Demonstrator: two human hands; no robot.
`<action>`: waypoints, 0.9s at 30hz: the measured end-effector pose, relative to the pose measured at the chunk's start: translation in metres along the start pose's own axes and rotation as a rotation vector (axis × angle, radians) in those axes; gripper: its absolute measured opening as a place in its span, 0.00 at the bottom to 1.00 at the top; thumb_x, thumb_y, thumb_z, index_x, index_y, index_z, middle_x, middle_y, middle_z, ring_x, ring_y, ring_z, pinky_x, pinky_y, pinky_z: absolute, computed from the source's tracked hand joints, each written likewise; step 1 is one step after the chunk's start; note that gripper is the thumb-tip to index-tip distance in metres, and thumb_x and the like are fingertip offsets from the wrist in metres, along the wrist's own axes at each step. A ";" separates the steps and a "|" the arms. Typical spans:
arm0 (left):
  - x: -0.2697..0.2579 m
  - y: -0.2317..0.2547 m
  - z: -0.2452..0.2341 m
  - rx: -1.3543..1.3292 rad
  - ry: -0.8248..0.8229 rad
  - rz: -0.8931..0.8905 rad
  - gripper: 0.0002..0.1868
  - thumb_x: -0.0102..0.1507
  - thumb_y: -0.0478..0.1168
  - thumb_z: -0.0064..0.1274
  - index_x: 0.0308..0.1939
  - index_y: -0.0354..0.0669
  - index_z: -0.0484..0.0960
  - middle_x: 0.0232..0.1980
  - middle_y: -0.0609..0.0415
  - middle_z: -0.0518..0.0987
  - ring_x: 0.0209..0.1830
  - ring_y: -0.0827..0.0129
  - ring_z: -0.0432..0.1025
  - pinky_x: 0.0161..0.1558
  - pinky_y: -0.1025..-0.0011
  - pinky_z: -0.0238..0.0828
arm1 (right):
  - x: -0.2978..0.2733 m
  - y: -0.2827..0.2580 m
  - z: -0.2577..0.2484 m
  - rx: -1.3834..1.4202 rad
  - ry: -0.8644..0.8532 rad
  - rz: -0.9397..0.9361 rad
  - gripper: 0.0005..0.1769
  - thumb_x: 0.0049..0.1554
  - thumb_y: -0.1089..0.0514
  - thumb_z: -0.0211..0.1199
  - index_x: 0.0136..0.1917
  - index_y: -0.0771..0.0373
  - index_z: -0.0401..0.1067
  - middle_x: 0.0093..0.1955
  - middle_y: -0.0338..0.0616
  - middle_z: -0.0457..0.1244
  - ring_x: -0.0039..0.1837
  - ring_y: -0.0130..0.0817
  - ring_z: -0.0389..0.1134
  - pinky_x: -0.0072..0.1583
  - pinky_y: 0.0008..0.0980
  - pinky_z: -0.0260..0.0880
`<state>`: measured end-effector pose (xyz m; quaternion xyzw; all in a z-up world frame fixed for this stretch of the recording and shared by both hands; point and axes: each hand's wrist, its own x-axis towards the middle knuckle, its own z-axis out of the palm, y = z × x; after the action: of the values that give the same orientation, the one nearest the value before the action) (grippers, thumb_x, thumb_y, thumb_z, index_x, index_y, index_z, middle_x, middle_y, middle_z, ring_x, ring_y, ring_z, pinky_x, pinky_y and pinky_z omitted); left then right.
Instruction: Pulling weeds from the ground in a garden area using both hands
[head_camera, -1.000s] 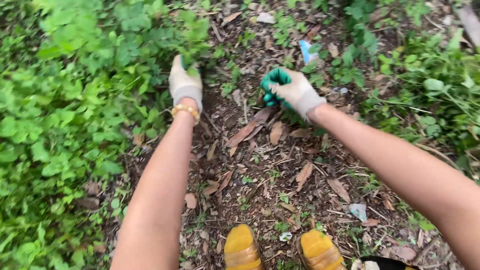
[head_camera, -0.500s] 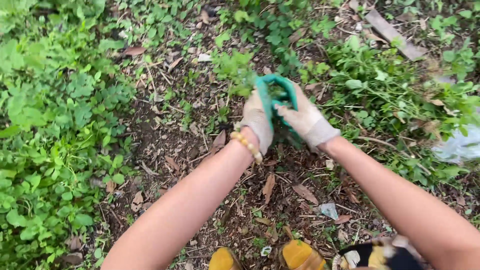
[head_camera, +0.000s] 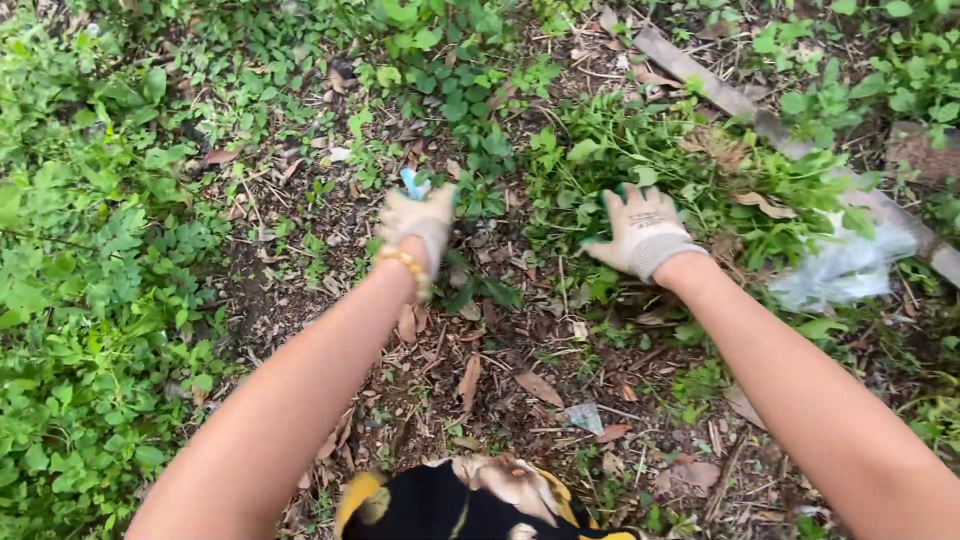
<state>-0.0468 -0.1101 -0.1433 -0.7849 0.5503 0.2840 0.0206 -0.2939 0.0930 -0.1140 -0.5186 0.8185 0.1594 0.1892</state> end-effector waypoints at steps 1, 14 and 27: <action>0.012 0.005 -0.013 0.004 0.021 -0.034 0.62 0.47 0.86 0.58 0.77 0.62 0.60 0.74 0.51 0.67 0.75 0.50 0.63 0.75 0.38 0.51 | -0.003 0.000 -0.007 -0.008 -0.049 -0.034 0.58 0.54 0.17 0.59 0.86 0.51 0.56 0.86 0.51 0.53 0.83 0.55 0.56 0.79 0.51 0.54; 0.073 0.095 -0.114 -0.497 -0.127 0.169 0.51 0.65 0.47 0.65 0.84 0.45 0.51 0.86 0.48 0.59 0.85 0.53 0.57 0.79 0.48 0.62 | -0.003 -0.035 -0.110 -0.105 -0.259 0.016 0.50 0.59 0.16 0.50 0.75 0.57 0.65 0.76 0.55 0.63 0.75 0.56 0.67 0.71 0.54 0.69; 0.209 0.166 -0.040 -0.583 -0.219 0.460 0.38 0.74 0.47 0.47 0.85 0.45 0.49 0.90 0.50 0.52 0.89 0.55 0.49 0.84 0.52 0.49 | 0.073 -0.169 -0.172 0.041 -0.190 -0.148 0.37 0.67 0.25 0.51 0.74 0.53 0.66 0.72 0.50 0.65 0.67 0.47 0.70 0.68 0.50 0.76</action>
<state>-0.1264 -0.3672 -0.1617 -0.5791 0.6026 0.5077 -0.2091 -0.1939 -0.1124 -0.0091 -0.5561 0.7595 0.1768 0.2876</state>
